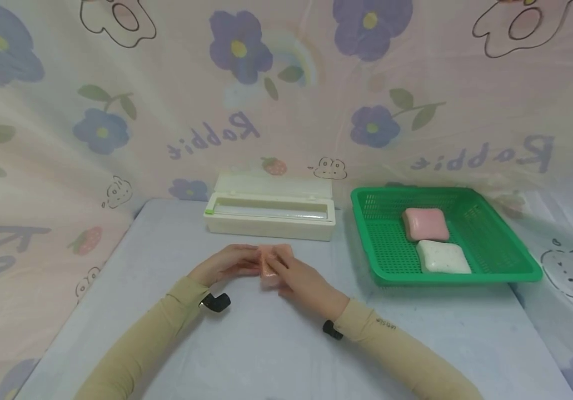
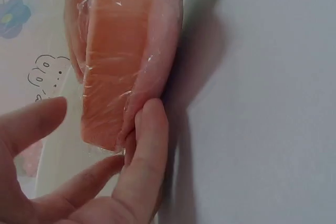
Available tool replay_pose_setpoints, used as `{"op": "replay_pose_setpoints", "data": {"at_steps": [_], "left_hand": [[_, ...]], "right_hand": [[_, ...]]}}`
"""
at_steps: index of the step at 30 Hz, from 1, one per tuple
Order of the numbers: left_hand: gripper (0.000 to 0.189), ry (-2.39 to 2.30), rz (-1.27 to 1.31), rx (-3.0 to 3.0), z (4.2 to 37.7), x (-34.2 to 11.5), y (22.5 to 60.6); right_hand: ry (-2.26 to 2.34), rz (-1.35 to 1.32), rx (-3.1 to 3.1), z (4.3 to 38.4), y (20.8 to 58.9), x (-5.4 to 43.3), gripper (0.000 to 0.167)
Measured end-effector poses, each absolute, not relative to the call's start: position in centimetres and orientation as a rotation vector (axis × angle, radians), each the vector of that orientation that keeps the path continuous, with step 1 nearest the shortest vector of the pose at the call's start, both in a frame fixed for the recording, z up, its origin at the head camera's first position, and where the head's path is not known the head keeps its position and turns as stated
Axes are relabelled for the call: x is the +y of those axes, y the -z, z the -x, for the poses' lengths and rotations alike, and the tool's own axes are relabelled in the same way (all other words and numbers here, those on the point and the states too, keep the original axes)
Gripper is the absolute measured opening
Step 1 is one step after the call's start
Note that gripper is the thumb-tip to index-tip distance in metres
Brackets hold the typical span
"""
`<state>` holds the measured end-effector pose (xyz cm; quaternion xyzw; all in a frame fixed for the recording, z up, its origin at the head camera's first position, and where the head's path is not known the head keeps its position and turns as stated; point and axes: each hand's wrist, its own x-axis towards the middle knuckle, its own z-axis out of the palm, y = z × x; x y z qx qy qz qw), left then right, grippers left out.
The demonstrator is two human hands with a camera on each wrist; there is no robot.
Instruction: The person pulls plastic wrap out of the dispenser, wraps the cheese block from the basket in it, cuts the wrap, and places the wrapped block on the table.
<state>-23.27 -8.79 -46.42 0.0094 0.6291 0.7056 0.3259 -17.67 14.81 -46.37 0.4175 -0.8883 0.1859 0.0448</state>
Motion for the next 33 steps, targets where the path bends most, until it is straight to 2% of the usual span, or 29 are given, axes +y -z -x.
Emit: {"op": "replay_pose_setpoints", "data": {"at_steps": [5, 9, 15, 20, 25, 33], "left_hand": [[0.045, -1.932, 0.027, 1.646, 23.0, -8.8, 46.0], [0.049, -2.034, 0.034, 1.746, 22.4, -9.8, 44.9], [0.032, -2.015, -0.075, 1.857, 21.5, -12.3, 44.0], [0.041, -1.986, -0.043, 1.922, 20.8, -14.8, 44.8], [0.051, -1.911, 0.107, 2.03, 20.5, -18.0, 45.3], [0.057, -1.853, 0.217, 2.224, 20.9, -24.1, 45.6]], "right_hand": [[-0.904, -1.218, -2.645, 19.3, 45.7, 15.3, 0.066], [-1.265, -1.073, -2.598, 20.3, 45.1, 15.1, 0.057], [-2.128, -0.536, -2.641, 20.9, 44.9, 13.3, 0.046], [-2.41, -0.228, -2.555, 21.3, 46.2, 10.6, 0.049], [-2.671, -0.227, -2.329, 21.5, 47.5, 7.6, 0.042], [-3.124, -0.255, -2.007, 22.7, 47.6, 2.5, 0.044]]}}
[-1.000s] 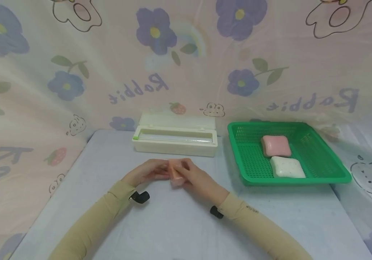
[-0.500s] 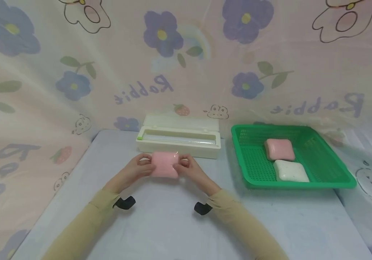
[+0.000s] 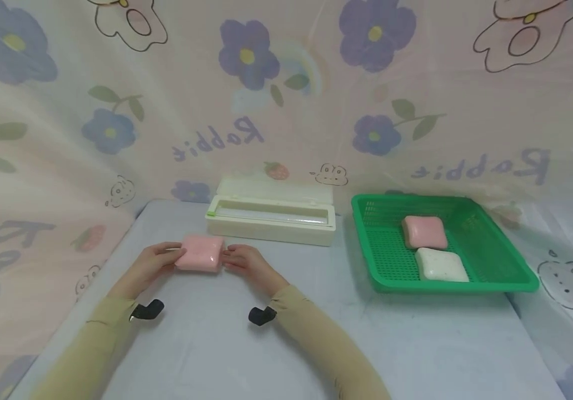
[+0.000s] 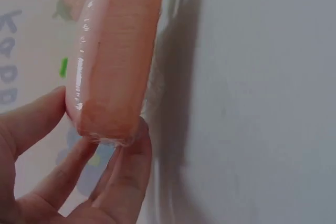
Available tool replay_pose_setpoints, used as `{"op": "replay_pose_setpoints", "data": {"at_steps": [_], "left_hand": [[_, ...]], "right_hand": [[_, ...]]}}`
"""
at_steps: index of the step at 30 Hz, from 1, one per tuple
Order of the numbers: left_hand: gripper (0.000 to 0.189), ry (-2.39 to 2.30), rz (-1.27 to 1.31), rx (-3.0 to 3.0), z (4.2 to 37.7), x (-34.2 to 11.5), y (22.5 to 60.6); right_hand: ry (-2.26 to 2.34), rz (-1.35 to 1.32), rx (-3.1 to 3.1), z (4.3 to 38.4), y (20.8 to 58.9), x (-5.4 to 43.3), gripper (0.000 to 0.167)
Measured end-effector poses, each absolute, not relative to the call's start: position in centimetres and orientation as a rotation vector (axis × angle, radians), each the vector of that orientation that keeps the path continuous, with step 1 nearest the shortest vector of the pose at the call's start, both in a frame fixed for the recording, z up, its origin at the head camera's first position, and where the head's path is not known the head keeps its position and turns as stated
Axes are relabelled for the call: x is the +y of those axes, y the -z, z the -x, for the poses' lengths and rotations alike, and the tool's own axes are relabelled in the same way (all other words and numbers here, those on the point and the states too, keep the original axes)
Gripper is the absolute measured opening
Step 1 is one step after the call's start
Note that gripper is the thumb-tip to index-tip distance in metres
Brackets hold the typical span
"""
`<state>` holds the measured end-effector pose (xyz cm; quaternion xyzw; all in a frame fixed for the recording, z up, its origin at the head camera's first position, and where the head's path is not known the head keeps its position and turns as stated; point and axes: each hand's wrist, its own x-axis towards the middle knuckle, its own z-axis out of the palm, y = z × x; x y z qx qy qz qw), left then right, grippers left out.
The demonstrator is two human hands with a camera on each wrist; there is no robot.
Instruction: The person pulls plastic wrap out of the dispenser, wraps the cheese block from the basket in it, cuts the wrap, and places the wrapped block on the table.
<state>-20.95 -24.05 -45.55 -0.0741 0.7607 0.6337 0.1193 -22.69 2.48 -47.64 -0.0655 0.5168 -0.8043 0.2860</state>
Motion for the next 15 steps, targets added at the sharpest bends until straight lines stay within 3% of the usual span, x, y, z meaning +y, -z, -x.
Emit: {"op": "replay_pose_setpoints", "data": {"at_steps": [15], "left_hand": [[0.049, -1.642, 0.377, 2.588, 21.1, -27.1, 45.9]], "right_hand": [[2.183, 0.128, 1.163, 23.2, 48.0, -2.4, 0.051]]}}
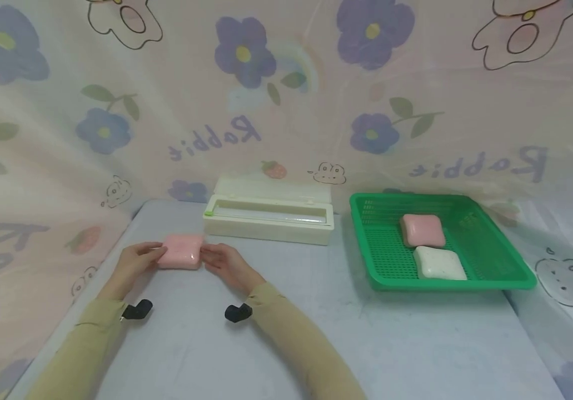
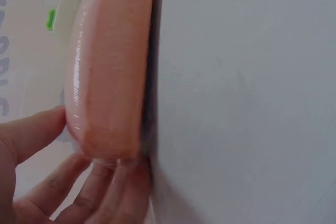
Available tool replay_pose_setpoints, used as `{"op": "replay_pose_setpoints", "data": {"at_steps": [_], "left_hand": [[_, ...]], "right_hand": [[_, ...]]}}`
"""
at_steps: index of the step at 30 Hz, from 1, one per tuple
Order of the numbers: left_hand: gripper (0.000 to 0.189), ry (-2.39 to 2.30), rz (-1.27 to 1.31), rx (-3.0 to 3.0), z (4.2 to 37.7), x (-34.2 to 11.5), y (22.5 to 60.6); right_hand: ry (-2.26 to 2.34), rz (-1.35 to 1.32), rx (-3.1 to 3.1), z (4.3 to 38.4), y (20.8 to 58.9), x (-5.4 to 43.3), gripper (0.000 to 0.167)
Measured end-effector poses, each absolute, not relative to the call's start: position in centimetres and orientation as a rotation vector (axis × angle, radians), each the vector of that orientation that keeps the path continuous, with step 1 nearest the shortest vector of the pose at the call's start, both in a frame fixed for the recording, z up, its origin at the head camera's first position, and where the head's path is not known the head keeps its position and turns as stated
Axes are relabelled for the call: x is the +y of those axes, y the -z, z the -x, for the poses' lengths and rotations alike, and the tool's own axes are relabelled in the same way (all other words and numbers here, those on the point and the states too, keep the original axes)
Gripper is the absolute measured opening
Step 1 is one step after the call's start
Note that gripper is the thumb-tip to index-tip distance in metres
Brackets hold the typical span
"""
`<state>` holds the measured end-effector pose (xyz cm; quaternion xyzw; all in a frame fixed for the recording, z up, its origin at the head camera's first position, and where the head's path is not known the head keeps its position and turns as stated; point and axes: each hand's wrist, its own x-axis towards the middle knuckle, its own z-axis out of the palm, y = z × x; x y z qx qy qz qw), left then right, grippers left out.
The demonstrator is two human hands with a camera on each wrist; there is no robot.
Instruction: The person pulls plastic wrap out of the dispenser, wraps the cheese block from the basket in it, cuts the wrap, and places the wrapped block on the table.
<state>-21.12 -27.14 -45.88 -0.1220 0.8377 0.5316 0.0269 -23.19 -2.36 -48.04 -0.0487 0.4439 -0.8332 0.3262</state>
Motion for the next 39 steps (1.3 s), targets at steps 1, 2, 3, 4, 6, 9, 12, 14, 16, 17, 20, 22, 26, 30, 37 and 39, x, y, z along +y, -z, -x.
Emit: {"op": "replay_pose_setpoints", "data": {"at_steps": [1, 2, 3, 4, 6, 9, 12, 14, 16, 17, 20, 22, 26, 30, 37, 39], "left_hand": [[0.047, -1.63, 0.379, 2.605, 21.1, -27.1, 45.8], [0.046, -1.62, 0.381, 2.622, 21.2, -27.0, 45.6], [0.045, -1.61, 0.382, 2.641, 21.2, -27.0, 45.5], [0.044, -1.594, 0.388, 2.662, 21.2, -26.9, 45.3], [0.043, -1.56, 0.406, 2.698, 21.2, -26.7, 45.0], [0.04, -1.546, 0.431, 2.754, 21.3, -26.3, 44.5], [0.036, -1.571, 0.422, 2.785, 21.6, -25.7, 43.9], [0.033, -1.611, 0.377, 2.795, 21.9, -25.3, 43.5], [0.033, -1.657, 0.306, 2.774, 22.3, -24.8, 43.0], [0.032, -1.681, 0.266, 2.759, 22.6, -24.6, 42.8], [0.034, -1.733, 0.145, 2.709, 23.2, -23.9, 42.0], [0.034, -1.721, 0.053, 2.697, 23.6, -23.5, 41.5], [0.032, -1.671, -0.184, 2.656, 24.8, -22.7, 41.2], [0.035, -1.655, -0.36, 2.569, 26.0, -21.7, 41.5], [0.068, -1.538, -0.23, 2.599, 27.1, -20.7, 42.5], [0.073, -1.46, -0.224, 2.642, 27.2, -20.6, 42.7]], "right_hand": [[2.183, 0.128, 1.163, 23.2, 48.1, -2.4, 0.051], [2.182, 0.134, 1.168, 23.2, 48.1, -2.5, 0.051], [2.178, 0.136, 1.168, 23.2, 48.2, -2.5, 0.051], [2.176, 0.139, 1.166, 23.2, 48.2, -2.5, 0.052], [2.173, 0.148, 1.16, 23.2, 48.4, -2.4, 0.052], [2.176, 0.156, 1.137, 23.2, 48.5, -2.0, 0.052], [2.165, 0.18, 1.16, 23.1, 48.5, -1.3, 0.052], [2.141, 0.207, 1.221, 22.9, 48.2, -0.5, 0.051], [2.108, 0.241, 1.317, 22.9, 47.7, 0.4, 0.048], [2.091, 0.251, 1.363, 23.0, 47.5, 0.9, 0.047], [2.038, 0.277, 1.495, 23.2, 46.5, 2.6, 0.044], [2.01, 0.28, 1.563, 23.5, 45.8, 3.9, 0.041], [1.996, 0.29, 1.646, 24.1, 44.5, 6.8, 0.04], [2.045, 0.28, 1.667, 24.7, 43.7, 9.5, 0.04], [2.118, 0.274, 1.69, 24.7, 42.3, 12.9, 0.042], [2.132, 0.279, 1.691, 24.6, 42.0, 13.6, 0.042]]}}
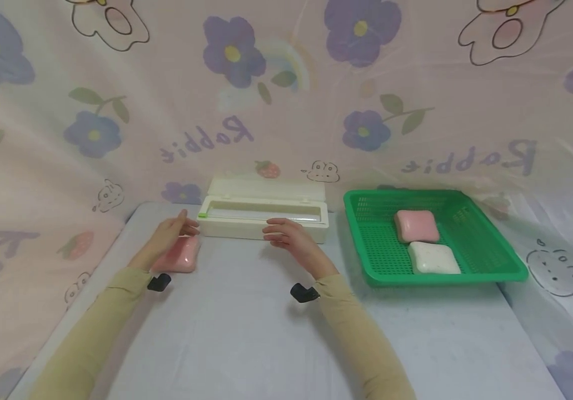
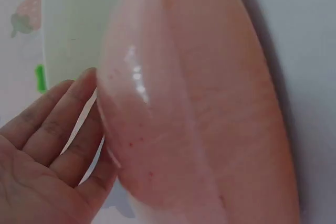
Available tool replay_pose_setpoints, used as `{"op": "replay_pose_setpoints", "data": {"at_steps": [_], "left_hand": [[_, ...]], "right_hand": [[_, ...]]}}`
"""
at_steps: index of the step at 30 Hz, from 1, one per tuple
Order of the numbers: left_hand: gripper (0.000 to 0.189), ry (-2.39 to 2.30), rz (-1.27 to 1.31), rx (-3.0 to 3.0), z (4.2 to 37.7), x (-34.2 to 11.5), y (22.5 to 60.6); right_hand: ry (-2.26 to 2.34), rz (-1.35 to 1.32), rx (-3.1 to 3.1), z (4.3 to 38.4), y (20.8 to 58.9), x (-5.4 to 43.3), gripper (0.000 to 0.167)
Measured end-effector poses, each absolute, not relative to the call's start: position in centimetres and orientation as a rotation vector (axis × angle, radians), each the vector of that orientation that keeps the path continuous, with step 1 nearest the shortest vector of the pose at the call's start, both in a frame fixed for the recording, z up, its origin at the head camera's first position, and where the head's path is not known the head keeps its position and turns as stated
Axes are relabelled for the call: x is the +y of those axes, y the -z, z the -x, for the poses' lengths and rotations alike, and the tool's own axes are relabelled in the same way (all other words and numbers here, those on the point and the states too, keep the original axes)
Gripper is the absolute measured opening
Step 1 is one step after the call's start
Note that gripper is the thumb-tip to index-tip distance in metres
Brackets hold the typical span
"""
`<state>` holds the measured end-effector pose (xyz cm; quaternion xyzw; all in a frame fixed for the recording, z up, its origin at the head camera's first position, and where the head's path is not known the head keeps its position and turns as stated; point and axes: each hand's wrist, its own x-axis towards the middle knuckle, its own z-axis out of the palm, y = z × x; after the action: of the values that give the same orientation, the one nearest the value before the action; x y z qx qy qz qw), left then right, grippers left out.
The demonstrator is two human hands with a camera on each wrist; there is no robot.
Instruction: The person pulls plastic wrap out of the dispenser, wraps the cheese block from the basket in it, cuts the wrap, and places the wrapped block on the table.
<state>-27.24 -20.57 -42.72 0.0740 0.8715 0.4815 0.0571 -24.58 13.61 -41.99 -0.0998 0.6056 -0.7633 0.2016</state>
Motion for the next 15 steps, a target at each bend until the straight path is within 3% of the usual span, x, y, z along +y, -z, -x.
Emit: {"op": "replay_pose_setpoints", "data": {"at_steps": [15], "left_hand": [[0.083, -1.372, -0.085, 2.55, 27.5, -20.4, 43.3]], "right_hand": [[2.146, 0.307, 1.816, 24.2, 40.7, 16.3, 0.038]]}}
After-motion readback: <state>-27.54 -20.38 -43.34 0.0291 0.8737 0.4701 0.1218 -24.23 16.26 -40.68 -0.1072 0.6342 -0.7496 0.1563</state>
